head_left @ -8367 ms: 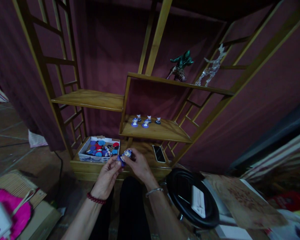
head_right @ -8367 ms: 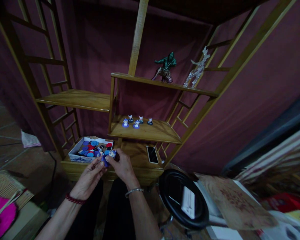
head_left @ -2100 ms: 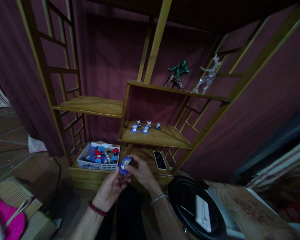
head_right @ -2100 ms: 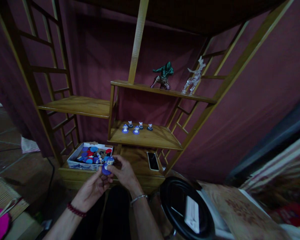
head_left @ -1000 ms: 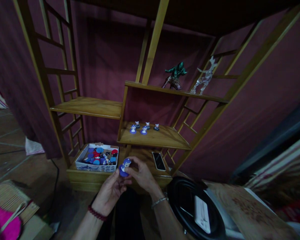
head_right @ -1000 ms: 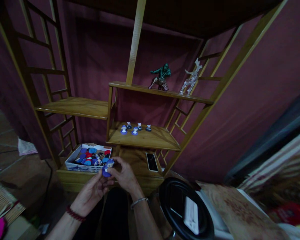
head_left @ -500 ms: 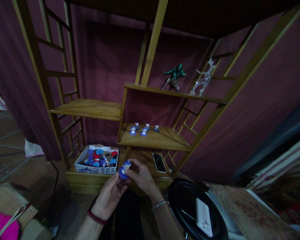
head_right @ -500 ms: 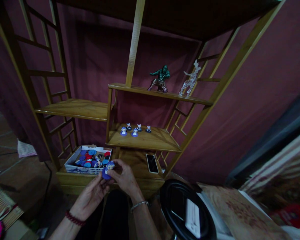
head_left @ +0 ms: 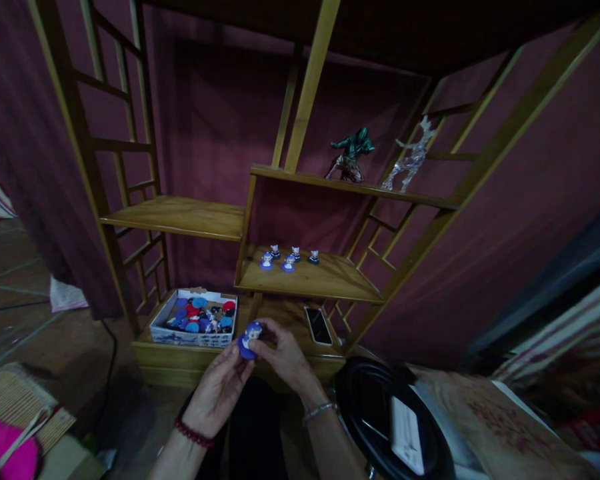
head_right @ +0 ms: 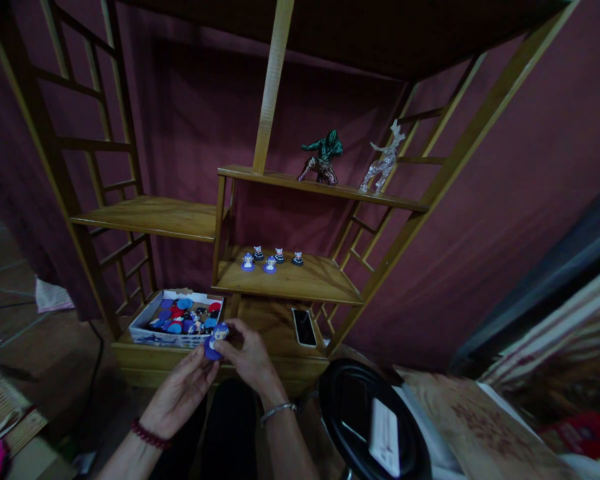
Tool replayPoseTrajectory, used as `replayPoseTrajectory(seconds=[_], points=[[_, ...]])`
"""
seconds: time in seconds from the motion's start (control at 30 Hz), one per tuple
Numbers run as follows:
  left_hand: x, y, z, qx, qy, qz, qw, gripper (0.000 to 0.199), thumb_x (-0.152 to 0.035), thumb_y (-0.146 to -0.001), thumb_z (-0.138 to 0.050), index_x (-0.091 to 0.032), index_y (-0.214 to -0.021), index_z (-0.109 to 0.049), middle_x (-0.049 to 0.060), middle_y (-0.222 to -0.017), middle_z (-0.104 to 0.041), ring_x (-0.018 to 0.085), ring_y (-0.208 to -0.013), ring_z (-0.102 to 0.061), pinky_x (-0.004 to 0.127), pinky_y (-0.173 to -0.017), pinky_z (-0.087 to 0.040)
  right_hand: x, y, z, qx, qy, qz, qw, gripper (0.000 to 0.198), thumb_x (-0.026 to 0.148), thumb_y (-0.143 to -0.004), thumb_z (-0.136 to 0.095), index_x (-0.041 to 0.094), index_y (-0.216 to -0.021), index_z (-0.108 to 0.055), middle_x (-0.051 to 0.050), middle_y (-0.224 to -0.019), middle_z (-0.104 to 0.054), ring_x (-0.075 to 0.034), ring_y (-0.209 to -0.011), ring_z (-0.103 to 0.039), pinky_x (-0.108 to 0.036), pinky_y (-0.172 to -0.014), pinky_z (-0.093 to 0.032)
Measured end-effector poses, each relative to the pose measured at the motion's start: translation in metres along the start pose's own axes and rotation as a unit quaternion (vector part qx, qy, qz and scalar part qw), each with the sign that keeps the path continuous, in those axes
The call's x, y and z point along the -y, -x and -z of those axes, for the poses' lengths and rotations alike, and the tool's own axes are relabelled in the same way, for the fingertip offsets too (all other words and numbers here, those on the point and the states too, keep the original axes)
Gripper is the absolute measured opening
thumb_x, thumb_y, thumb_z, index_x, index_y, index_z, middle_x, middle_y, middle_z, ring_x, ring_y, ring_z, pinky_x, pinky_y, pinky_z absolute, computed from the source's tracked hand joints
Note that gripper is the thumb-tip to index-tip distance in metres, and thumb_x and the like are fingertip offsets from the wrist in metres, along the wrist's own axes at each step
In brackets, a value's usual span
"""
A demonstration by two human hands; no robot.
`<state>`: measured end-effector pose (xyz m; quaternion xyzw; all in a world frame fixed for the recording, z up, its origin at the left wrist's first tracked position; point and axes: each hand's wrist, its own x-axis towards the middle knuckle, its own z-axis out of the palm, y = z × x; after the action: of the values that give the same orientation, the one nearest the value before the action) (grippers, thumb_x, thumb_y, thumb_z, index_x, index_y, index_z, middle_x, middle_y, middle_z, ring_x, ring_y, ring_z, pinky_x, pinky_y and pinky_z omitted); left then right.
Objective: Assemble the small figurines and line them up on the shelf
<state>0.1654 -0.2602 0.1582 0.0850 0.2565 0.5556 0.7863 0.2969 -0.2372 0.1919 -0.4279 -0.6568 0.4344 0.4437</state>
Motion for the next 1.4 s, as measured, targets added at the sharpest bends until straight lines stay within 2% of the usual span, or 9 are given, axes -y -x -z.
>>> replayPoseTrajectory(seconds=[0.33, 0.6, 0.83, 1.13, 1.4], points=[[0.002, -0.002, 0.002, 0.019, 0.002, -0.006, 1.000, 0.012, -0.006, -0.070, -0.060, -0.014, -0.079, -0.062, 0.003, -0.082, -0.065, 0.011, -0.075, -0.060, 0.025, -0.073, -0.049, 0.000, 0.003, 0.001, -0.007, 0.005, 0.012, 1.000, 0.027, 0.033, -0.071, -0.060, 0.018, -0.092, -0.054, -0.001, -0.086, -0.060, -0.015, -0.081, -0.056, -0.028, -0.077, -0.044], [0.001, 0.001, 0.002, -0.005, -0.004, -0.005, 1.000, 0.013, -0.003, -0.072, -0.056, -0.013, -0.078, -0.062, 0.003, -0.082, -0.065, 0.011, -0.073, -0.060, 0.024, -0.071, -0.049, 0.001, 0.005, -0.002, -0.006, 0.006, 0.002, 1.000, 0.025, 0.030, -0.070, -0.061, 0.018, -0.092, -0.055, -0.001, -0.087, -0.060, -0.016, -0.082, -0.056, -0.028, -0.077, -0.045], [0.001, 0.002, 0.008, 0.014, -0.003, 0.006, 1.000, 0.010, -0.005, -0.073, -0.056, -0.012, -0.078, -0.062, 0.005, -0.083, -0.065, 0.014, -0.077, -0.061, 0.026, -0.072, -0.049, -0.004, 0.007, -0.002, -0.003, -0.010, 0.007, 1.000, 0.029, 0.034, -0.070, -0.061, 0.018, -0.094, -0.055, -0.001, -0.089, -0.060, -0.016, -0.085, -0.056, -0.029, -0.078, -0.045], [0.003, 0.000, 0.008, 0.024, -0.001, 0.016, 1.000, 0.010, -0.005, -0.072, -0.056, -0.011, -0.077, -0.062, 0.006, -0.081, -0.064, 0.015, -0.078, -0.061, 0.025, -0.071, -0.049, -0.009, 0.008, 0.001, 0.009, -0.026, -0.016, 1.000, 0.030, 0.035, -0.070, -0.061, 0.018, -0.094, -0.055, -0.001, -0.087, -0.060, -0.016, -0.083, -0.055, -0.022, -0.062, -0.048], [0.004, 0.002, 0.003, 0.007, 0.010, 0.015, 1.000, 0.012, -0.003, -0.074, -0.052, -0.010, -0.076, -0.062, 0.006, -0.079, -0.064, 0.013, -0.073, -0.060, 0.026, -0.070, -0.050, -0.004, 0.009, 0.001, 0.003, -0.011, -0.006, 1.000, 0.028, 0.034, -0.069, -0.061, 0.017, -0.091, -0.056, -0.001, -0.086, -0.061, -0.016, -0.083, -0.056, -0.025, -0.069, -0.047]])
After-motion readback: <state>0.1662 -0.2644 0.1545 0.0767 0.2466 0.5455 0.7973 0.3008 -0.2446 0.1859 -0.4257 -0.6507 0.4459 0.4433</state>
